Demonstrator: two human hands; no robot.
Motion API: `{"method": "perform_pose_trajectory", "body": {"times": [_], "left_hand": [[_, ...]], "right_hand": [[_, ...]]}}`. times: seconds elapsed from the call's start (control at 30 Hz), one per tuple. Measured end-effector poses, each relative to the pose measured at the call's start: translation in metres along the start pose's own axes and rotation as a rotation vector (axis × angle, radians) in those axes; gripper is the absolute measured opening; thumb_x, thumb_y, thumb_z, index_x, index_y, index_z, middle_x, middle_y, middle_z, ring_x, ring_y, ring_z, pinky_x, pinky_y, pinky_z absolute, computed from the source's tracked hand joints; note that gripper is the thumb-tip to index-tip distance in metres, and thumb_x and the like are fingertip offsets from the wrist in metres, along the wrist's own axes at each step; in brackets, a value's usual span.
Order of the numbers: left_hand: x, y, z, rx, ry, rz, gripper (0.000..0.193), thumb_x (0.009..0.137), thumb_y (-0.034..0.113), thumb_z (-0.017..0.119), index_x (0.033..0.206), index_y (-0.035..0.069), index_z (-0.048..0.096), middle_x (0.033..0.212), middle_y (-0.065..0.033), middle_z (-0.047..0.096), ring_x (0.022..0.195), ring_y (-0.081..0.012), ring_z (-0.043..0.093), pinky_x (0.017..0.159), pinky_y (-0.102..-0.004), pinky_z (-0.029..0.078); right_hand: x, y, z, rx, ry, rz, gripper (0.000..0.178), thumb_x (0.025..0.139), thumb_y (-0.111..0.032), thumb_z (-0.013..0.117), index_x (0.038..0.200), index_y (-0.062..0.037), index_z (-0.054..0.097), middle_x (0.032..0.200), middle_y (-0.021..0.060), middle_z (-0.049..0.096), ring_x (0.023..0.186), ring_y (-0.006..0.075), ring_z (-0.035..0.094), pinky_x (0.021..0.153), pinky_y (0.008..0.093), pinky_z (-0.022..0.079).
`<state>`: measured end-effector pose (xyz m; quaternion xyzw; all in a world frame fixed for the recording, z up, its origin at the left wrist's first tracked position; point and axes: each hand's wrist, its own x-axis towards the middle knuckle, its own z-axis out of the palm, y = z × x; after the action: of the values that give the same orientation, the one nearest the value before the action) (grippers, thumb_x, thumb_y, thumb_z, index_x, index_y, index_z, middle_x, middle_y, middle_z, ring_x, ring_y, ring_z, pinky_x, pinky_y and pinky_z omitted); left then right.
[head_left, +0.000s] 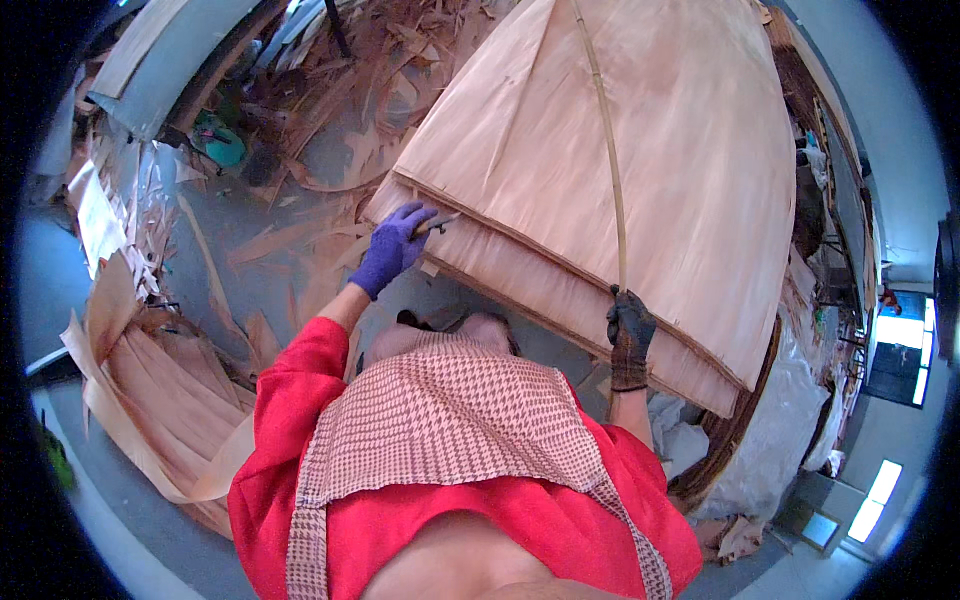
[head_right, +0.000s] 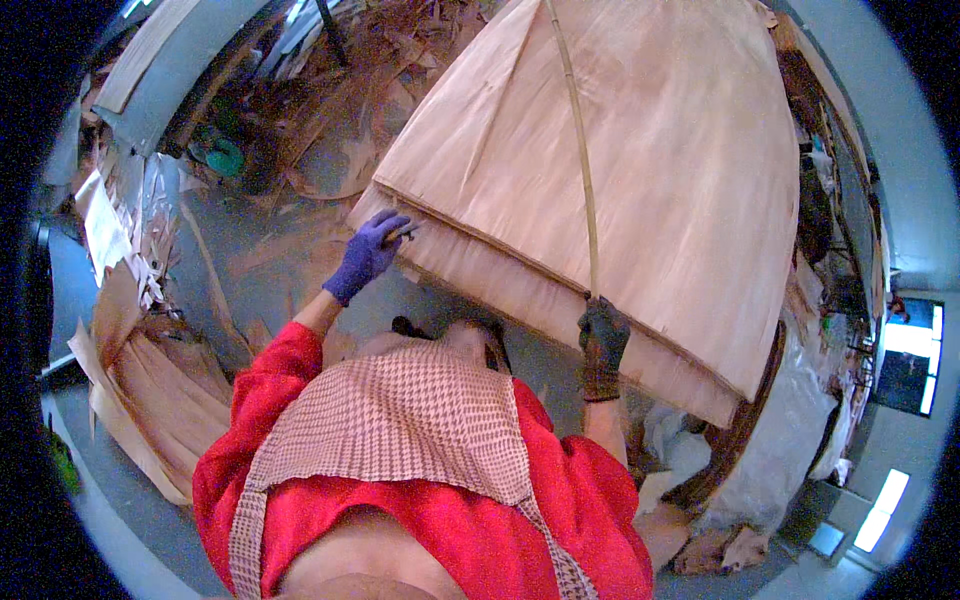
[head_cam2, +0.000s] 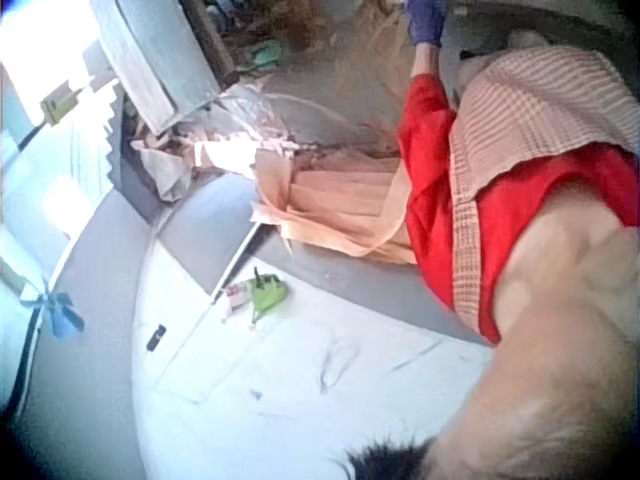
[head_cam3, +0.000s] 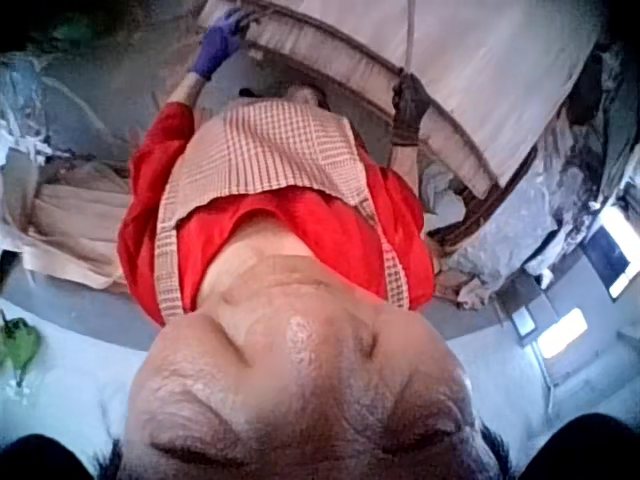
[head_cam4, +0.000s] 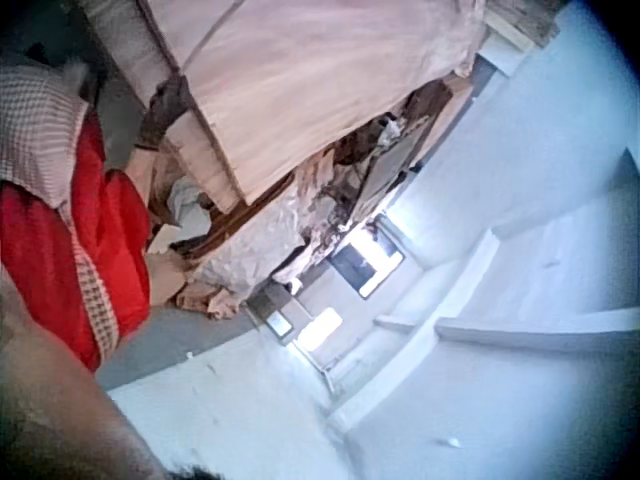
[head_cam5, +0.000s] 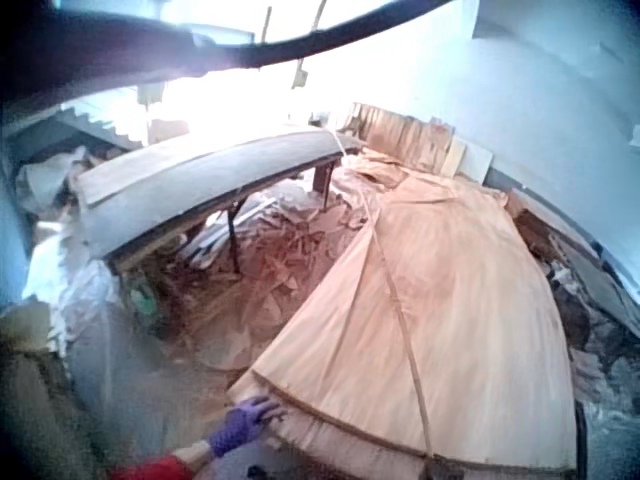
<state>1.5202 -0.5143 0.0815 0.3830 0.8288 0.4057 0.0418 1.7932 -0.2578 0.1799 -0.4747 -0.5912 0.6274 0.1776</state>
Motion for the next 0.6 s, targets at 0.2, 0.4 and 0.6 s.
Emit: {"method": "perform_pose_trajectory", "body": {"times": [0.2, 0.4, 0.6], "left_hand": [[0.038, -0.022, 0.013, -0.066, -0.032, 0.026, 0.029, 0.077, 0.008, 0.054, 0.105, 0.007, 0.056, 0.102, -0.0143, 0.056, 0.095, -0.0298, 0.054, 0.081, -0.0352, 0.043], [0.068, -0.021, 0.007, -0.339, -0.047, -0.048, 0.028, 0.075, 0.010, 0.055, 0.103, 0.006, 0.055, 0.095, -0.0137, 0.058, 0.081, -0.0258, 0.059, 0.070, -0.0325, 0.046], [0.076, -0.037, -0.008, -0.364, -0.093, -0.076, 0.029, 0.077, 0.014, 0.056, 0.105, 0.006, 0.055, 0.092, -0.0141, 0.060, 0.081, -0.0229, 0.059, 0.071, -0.0323, 0.045]], "right_hand": [[0.011, -0.011, 0.010, -0.135, 0.070, 0.050, 0.020, 0.085, -0.021, 0.047, 0.092, -0.0095, 0.062, 0.051, -0.0034, 0.047, 0.036, 0.0048, 0.039, 0.033, 0.0203, 0.030], [0.055, 0.011, 0.042, -0.081, -0.073, -0.172, 0.018, 0.083, -0.016, 0.051, 0.091, -0.0045, 0.062, 0.052, -0.0005, 0.049, 0.037, 0.0058, 0.040, 0.034, 0.0210, 0.031], [0.061, -0.026, 0.099, 0.082, -0.030, 0.018, 0.019, 0.085, -0.016, 0.050, 0.092, -0.0024, 0.061, 0.052, -0.0034, 0.045, 0.038, 0.0024, 0.035, 0.034, 0.0180, 0.026]]}}
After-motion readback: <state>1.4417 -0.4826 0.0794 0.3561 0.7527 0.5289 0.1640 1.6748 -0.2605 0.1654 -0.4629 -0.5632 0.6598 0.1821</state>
